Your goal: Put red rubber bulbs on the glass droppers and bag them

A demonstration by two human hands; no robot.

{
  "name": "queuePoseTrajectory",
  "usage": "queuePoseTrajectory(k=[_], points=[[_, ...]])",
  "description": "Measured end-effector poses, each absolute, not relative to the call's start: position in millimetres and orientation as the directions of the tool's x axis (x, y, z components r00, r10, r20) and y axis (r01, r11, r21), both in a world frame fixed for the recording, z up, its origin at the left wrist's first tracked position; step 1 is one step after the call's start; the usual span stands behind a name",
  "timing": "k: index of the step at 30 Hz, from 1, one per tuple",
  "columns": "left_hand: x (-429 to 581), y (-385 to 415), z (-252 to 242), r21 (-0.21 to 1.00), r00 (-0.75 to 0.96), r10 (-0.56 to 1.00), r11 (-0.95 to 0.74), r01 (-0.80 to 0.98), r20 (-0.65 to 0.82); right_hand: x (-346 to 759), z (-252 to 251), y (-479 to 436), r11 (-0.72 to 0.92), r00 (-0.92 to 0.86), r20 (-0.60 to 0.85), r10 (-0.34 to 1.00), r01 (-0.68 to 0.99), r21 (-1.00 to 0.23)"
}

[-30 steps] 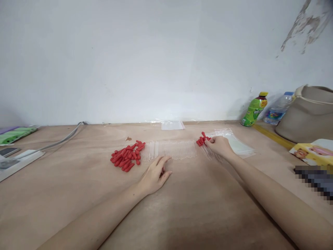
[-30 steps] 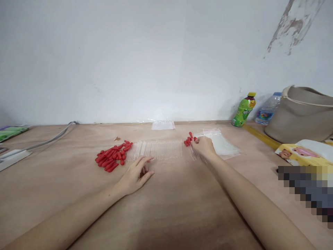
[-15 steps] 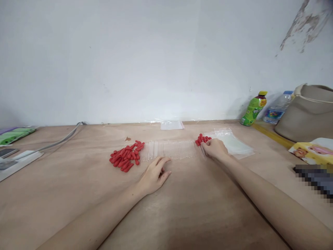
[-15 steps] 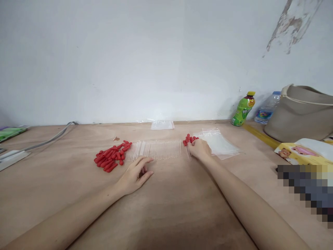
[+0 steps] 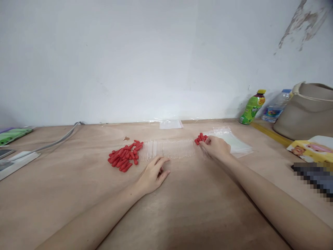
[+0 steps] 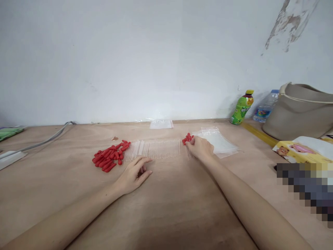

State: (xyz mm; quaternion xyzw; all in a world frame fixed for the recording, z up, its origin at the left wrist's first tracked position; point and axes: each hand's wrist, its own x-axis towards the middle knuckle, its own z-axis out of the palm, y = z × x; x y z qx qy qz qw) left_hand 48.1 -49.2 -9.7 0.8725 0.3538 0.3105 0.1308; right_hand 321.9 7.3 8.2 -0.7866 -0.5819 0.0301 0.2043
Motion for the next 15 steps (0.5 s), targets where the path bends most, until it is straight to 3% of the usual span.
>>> queuePoseTrajectory(k=[6,15], points=[[48.4,-49.2,-9.5,0.438,0.557,0.696,-0.718,0.542,0.453,300.2,2.3,4.5,-0.079,0.151,0.254,0.955,0.959,-0.272],[48.0,-48.8,-13.6,0.434,0.568,0.687,-0.726,0.533,0.453,281.9,4.2,27.2,-0.163,0.189,0.109,0.976,0.964,-0.211]])
